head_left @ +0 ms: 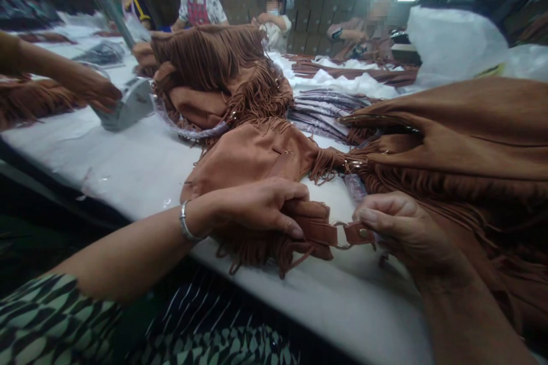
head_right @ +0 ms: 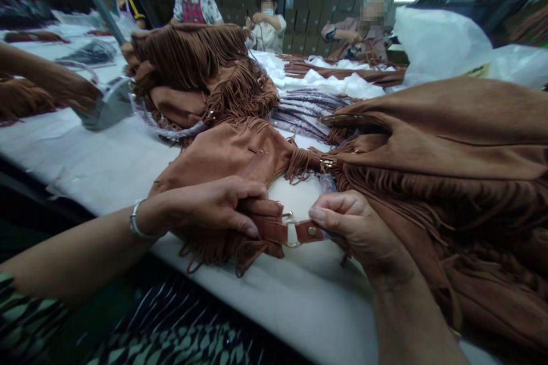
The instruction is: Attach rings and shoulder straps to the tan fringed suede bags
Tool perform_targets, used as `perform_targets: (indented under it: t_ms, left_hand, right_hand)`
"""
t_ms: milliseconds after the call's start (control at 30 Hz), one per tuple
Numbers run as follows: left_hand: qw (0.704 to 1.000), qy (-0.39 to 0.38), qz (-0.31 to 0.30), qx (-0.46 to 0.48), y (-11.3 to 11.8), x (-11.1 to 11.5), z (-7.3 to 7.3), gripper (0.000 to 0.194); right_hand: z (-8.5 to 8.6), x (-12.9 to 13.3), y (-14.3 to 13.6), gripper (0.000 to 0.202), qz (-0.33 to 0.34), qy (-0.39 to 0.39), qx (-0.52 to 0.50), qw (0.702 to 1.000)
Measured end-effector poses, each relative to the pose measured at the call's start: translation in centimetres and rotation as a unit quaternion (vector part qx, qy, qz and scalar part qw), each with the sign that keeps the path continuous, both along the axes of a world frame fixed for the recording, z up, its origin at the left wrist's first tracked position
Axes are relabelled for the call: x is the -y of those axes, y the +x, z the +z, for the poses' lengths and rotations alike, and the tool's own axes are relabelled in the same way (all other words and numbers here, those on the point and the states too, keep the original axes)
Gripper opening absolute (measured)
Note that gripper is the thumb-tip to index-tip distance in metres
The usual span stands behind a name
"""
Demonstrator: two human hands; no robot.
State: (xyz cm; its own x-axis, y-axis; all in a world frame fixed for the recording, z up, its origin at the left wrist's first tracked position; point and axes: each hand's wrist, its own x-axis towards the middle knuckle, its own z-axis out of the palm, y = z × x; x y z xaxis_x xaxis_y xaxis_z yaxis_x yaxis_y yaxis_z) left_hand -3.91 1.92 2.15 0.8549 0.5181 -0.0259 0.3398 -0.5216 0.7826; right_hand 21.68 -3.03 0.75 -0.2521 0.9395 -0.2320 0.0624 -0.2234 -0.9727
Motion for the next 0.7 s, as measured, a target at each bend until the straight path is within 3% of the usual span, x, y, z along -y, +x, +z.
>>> perform_targets:
  t_ms: [233, 467, 533, 600, 700]
  left_hand:
    - [0.994, -0.077, -0.071, -0.013, 1.7, -0.5, 0.7, 0.03]
    - [0.965, -0.237, -0.088, 0.072, 3.1, -0.2, 0.4, 0.015]
    - [0.98, -0.181, -0.053, 0.06, 2.9, 0.2, 0.8, 0.019]
    - [0.998, -0.05, 0.024, 0.029, 2.4, 1.0, 1.8, 0.025]
    - [0.992, 0.097, 0.079, -0.008, 1.8, 2.9, 3.6, 0.03]
  right_hand:
    - [0.5, 0.5, 0.6, 0.03, 0.062, 0.019, 0.045, 0.997]
    - [0.5, 0.6, -0.4, 0.028, 0.003, 0.068, -0.015, 0.998]
    - [0.2, 0.3, -0.3, 0.031, -0.013, 0.064, -0.035, 0.997]
    - [0.0, 0.1, -0.1, 0.034, -0.031, 0.065, -0.062, 0.995]
    - [0.1, 0.2, 0.4, 0.036, -0.023, 0.076, -0.091, 0.993]
